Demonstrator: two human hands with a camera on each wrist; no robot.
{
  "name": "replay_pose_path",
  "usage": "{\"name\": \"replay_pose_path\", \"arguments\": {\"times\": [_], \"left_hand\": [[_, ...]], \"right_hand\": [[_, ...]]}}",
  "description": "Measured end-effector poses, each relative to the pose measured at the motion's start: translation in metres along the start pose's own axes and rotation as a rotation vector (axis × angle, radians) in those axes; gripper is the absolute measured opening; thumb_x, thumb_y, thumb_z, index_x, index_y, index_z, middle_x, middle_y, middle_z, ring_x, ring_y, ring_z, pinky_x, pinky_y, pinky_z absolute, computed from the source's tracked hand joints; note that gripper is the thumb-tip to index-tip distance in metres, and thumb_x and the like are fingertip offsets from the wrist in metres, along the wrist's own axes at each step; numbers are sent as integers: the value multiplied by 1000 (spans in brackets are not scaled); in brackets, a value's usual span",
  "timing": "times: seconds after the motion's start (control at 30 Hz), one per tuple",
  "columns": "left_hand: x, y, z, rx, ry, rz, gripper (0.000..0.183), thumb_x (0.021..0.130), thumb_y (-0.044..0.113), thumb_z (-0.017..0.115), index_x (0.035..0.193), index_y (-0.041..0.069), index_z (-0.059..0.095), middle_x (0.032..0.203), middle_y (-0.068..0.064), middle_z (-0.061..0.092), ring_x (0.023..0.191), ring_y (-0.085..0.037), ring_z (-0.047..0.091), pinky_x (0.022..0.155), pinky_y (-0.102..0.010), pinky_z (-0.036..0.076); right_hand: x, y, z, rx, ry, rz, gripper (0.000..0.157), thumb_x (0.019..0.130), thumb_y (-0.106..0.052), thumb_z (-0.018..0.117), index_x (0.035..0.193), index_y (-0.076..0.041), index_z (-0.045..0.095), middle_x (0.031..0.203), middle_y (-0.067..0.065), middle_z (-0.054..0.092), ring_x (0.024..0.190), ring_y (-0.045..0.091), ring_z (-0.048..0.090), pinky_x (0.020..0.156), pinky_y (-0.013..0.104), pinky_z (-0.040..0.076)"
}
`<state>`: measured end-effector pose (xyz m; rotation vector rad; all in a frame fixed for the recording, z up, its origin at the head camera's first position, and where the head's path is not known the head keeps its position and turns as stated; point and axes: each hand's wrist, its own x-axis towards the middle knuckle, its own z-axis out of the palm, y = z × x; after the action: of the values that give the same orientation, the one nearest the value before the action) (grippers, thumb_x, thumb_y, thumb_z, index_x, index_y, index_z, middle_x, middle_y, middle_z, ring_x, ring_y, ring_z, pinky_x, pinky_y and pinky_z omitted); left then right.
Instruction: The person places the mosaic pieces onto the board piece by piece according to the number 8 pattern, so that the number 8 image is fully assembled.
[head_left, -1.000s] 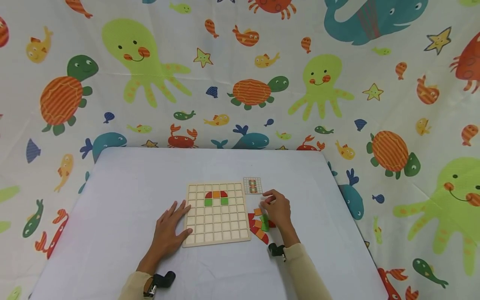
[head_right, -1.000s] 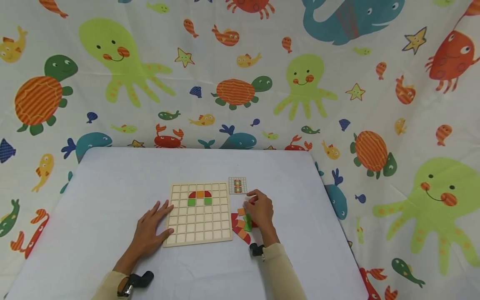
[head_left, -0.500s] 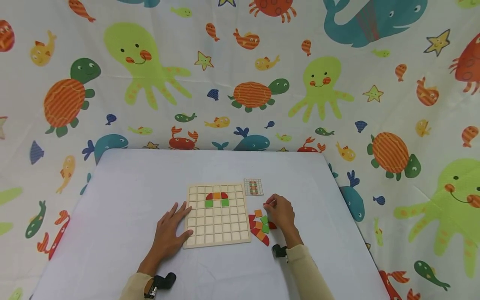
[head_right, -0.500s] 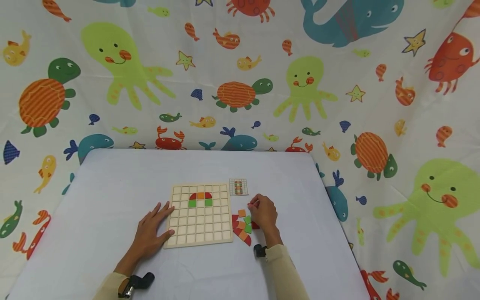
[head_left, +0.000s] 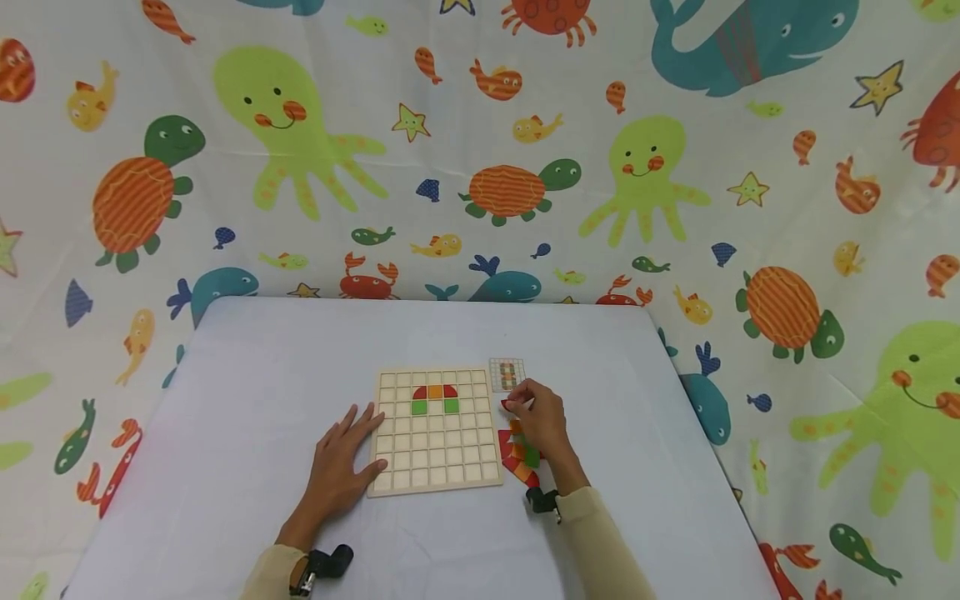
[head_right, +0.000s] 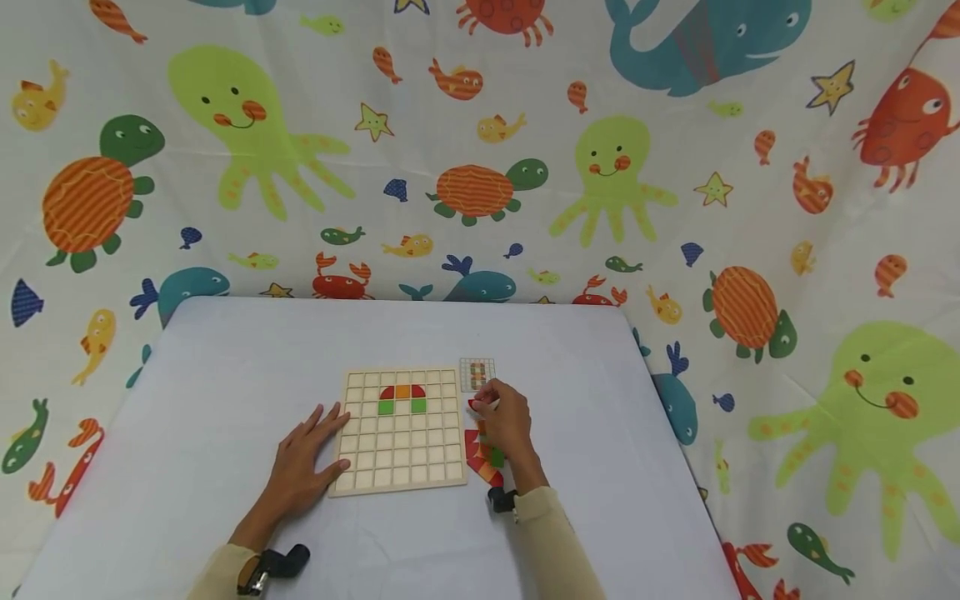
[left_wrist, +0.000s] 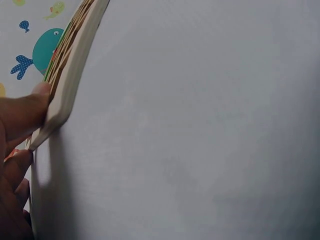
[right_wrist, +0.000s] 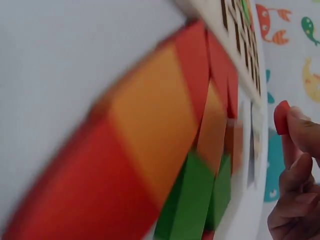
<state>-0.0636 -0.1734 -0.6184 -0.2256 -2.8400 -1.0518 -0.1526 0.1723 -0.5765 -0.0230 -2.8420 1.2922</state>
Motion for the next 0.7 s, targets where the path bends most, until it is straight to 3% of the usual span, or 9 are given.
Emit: {"name": "replay_pose_path", "arguments": {"times": [0.1,0.37,0.7], "left_hand": [[0,0,0,0,5,6,78,87,19,84,157,13,52,169,-17,42,160,-47,28,124,-69,21],[1,-1,1,0,2,5,78,87,20,84,158,13,52,169,-16,42,160,-47,28,124,-69,21],[1,-2,-1,2,-10,-1,78,88,22,84,158,14,51,170,-16,41,160,-47,27,124,-70,20]], "right_hand": [[1,-10,9,33,-35,-61,8,95,-21,80,94,-18,72,91,1,72,73,13,56,66,25,49],[-1,-39,43,93,-101,-119,8,95,-23,80,93,-22,72,89,-3,72,70,11,54,65,24,48],[-10,-73,89,37,-188,-91,13,91,-23,85,88,-22,72,78,-10,70,69,4,56,62,23,45]]}}
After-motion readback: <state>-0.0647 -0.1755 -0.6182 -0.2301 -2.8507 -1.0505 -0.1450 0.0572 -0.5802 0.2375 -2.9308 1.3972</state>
